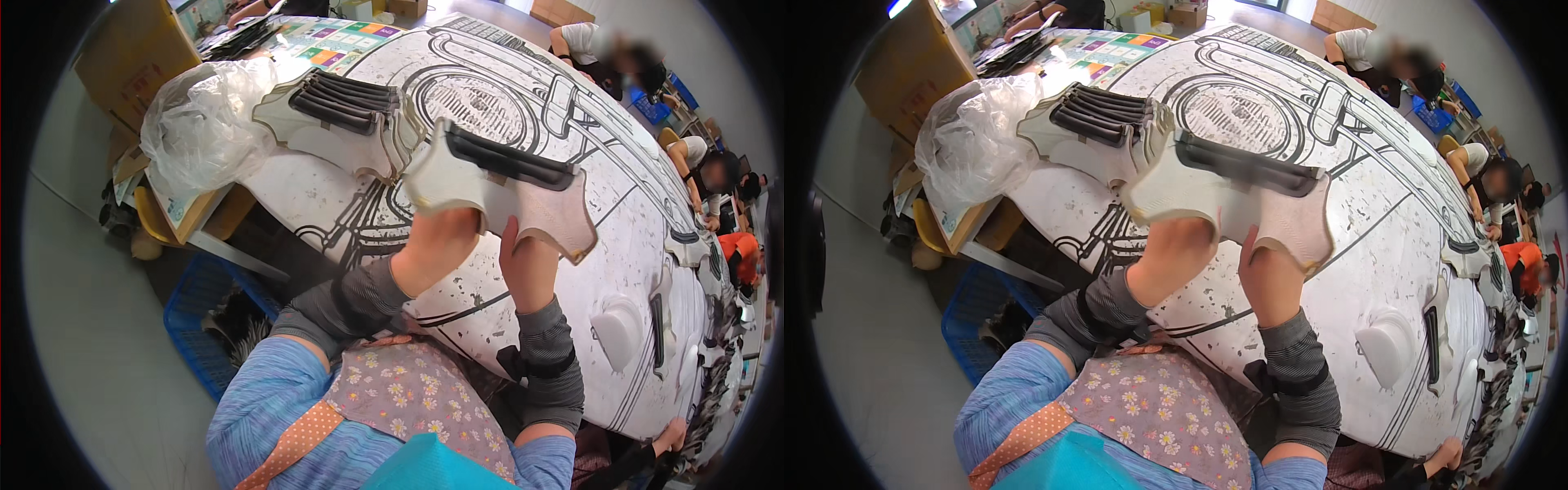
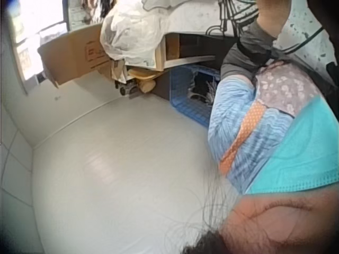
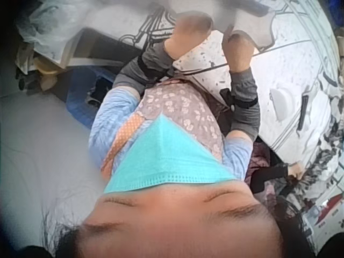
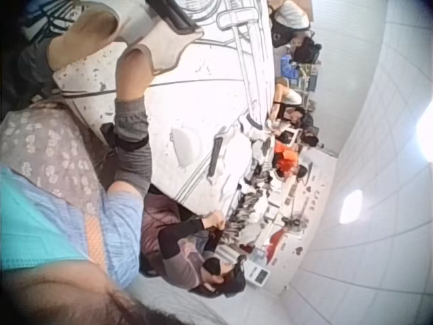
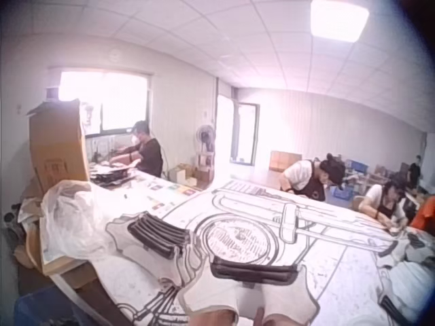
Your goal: Assembling and inspecting shoe upper components at a factory workstation.
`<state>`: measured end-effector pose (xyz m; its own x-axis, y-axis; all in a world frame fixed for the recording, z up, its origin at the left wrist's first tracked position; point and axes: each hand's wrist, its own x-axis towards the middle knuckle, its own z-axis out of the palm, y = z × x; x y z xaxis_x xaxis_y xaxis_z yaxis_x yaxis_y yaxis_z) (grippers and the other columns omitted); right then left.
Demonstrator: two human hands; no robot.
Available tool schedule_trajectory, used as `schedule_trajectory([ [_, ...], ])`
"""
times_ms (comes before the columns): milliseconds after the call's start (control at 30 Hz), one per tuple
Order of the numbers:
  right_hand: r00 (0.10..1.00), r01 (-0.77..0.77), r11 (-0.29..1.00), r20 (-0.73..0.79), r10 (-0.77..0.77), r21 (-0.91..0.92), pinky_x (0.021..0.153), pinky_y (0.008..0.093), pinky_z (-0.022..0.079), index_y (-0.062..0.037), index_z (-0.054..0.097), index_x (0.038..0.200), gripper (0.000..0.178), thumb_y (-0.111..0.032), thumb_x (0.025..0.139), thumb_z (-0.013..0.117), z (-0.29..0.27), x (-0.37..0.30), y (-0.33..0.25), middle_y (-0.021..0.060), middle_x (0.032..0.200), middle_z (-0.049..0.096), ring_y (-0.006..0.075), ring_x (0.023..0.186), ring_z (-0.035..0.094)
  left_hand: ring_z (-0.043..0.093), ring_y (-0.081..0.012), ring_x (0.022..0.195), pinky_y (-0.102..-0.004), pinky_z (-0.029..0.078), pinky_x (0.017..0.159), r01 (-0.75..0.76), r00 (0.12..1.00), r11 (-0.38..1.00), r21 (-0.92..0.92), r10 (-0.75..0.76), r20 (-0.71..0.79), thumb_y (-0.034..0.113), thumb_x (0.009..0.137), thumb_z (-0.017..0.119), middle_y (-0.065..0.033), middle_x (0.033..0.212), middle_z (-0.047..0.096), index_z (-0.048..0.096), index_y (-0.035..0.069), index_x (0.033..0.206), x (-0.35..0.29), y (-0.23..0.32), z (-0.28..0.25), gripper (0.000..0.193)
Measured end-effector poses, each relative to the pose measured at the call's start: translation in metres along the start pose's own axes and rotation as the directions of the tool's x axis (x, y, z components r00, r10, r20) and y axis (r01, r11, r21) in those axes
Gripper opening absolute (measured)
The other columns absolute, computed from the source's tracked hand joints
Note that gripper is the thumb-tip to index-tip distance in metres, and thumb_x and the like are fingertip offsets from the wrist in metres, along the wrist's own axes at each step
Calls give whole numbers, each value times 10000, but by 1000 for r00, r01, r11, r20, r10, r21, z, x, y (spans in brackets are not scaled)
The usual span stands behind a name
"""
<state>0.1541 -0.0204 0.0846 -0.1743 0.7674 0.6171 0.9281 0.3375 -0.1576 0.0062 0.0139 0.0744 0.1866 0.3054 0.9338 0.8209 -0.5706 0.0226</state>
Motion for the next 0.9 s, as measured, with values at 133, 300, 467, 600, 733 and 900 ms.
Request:
schedule_trajectory([
  [133, 943, -293, 686, 83, 322, 666, 494, 305, 422, 25, 615, 764, 227, -150, 894, 554, -1, 1, 16, 100, 664, 609, 198, 524, 550, 591, -262, 938, -306, 456, 790, 747, 648, 438, -500, -312, 695, 297, 862, 629, -149, 1083, 604, 566, -16, 1066, 0, -18, -27, 378],
  [300, 832, -492, 234, 373, 412, 839, 443, 206, 330, -12, 610, 768, 237, -195, 910, 563, -22, 11, 0, 18, 601, 553, 74, 515, 482, 549, -121, 911, -266, 446, 783, 639, 630, 10, -769, -580, 516, 205, 899, 595, -48, 1026, 603, 546, -27, 1116, -13, -30, -31, 321],
  [467, 776, -622, 153, 579, 251, 768, 486, 236, 367, -3, 607, 844, 241, -227, 914, 552, -14, 21, 2, 43, 628, 573, 100, 516, 495, 591, -158, 795, -274, 459, 717, 744, 567, 91, -662, -610, 554, 164, 924, 526, -79, 894, 639, 599, -33, 1010, -10, -37, -38, 227],
  [600, 990, -134, 869, 93, 102, 476, 542, 348, 434, 30, 587, 896, 229, -187, 914, 515, 25, 0, -6, 116, 669, 612, 247, 532, 553, 622, -309, 690, -335, 480, 624, 485, 857, 852, -199, -417, 302, 186, 905, 510, -173, 794, 645, 628, -36, 929, -22, -36, -25, 253],
  [733, 981, -57, 967, 193, 9, 246, 515, 371, 434, 34, 559, 841, 203, -144, 920, 499, 12, 8, -30, 94, 613, 573, 264, 535, 549, 611, -281, 633, -321, 472, 582, 567, 823, 764, -309, -514, 240, 206, 908, 512, -147, 776, 649, 630, -5, 942, -35, -40, -14, 244],
  [900, 836, -534, 234, 468, 286, 812, 423, 228, 337, -5, 554, 843, 291, -257, 956, 464, -10, 16, -19, 17, 584, 517, 91, 456, 431, 509, -54, 579, -190, 406, 539, 672, 563, -38, -740, -622, 544, 257, 959, 470, -1, 723, 587, 609, 2, 966, -32, -39, -37, 291],
])
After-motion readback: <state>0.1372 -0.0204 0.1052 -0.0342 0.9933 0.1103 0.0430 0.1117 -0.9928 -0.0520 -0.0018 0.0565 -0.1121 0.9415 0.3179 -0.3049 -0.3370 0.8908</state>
